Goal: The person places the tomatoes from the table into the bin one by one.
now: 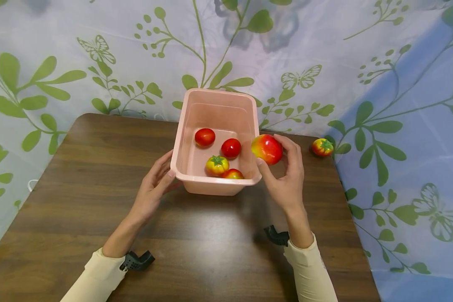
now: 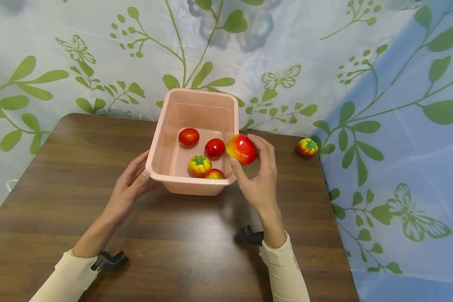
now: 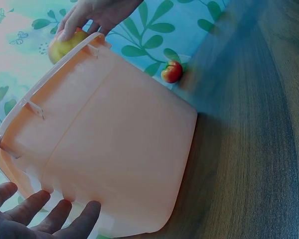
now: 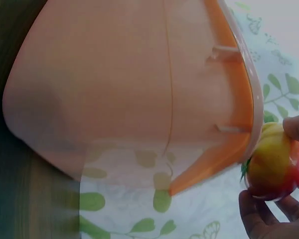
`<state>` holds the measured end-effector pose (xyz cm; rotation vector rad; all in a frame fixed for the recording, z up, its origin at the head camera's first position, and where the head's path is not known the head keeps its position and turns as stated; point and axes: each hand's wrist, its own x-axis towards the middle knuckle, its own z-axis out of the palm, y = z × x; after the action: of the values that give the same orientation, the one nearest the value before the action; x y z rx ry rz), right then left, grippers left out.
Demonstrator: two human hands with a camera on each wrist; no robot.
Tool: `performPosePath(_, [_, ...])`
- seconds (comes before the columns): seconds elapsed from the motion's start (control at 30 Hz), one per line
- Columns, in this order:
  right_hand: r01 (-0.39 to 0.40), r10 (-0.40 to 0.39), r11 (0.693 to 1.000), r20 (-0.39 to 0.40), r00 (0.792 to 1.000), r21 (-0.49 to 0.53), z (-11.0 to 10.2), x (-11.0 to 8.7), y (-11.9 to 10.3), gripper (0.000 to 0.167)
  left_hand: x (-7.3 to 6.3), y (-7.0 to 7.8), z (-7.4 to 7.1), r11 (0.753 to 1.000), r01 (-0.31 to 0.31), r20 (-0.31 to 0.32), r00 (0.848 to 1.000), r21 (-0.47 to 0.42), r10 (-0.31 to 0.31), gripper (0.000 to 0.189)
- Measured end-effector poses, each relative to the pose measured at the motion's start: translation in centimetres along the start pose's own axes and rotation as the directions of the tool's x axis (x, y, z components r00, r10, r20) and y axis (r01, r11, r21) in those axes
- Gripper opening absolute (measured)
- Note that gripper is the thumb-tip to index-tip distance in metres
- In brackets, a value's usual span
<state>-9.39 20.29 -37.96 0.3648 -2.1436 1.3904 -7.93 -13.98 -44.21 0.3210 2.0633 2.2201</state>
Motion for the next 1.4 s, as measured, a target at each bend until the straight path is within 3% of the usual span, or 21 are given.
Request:
performPosePath(0.4, [0.028, -0.027, 0.999, 0.089, 0.996, -0.020, 1.0, -0.4, 0.2, 0.071, 0.1, 0.1, 0.3, 1.000, -0.006, 0.006, 1.000, -0.025, 0.006, 0.056])
performPosePath(0.9, [0.042, -0.041, 0.999, 0.049, 0.998, -0.001, 1.0, -0.5, 0.6, 0.066, 0.2, 0.3, 0.2, 1.000, 0.012, -0.007, 1.000, -0.001, -0.012, 0.056])
performPosePath(1.2, [0.044, -0.044, 0.999, 0.027, 0.999, -0.014, -0.2, -0.1, 1.5, 0.066, 0.2, 0.4, 0.1, 0.999, 0.033, -0.013, 0.999, 0.014, -0.032, 0.056])
performPosePath(1.4, [0.025, -0.025, 1.000, -0.011, 1.000, -0.016, -1.0, 0.5, -0.3, 0.060, 0.3, 0.4, 0.1, 0.999, 0.032, -0.014, 0.999, 0.009, -0.032, 0.056])
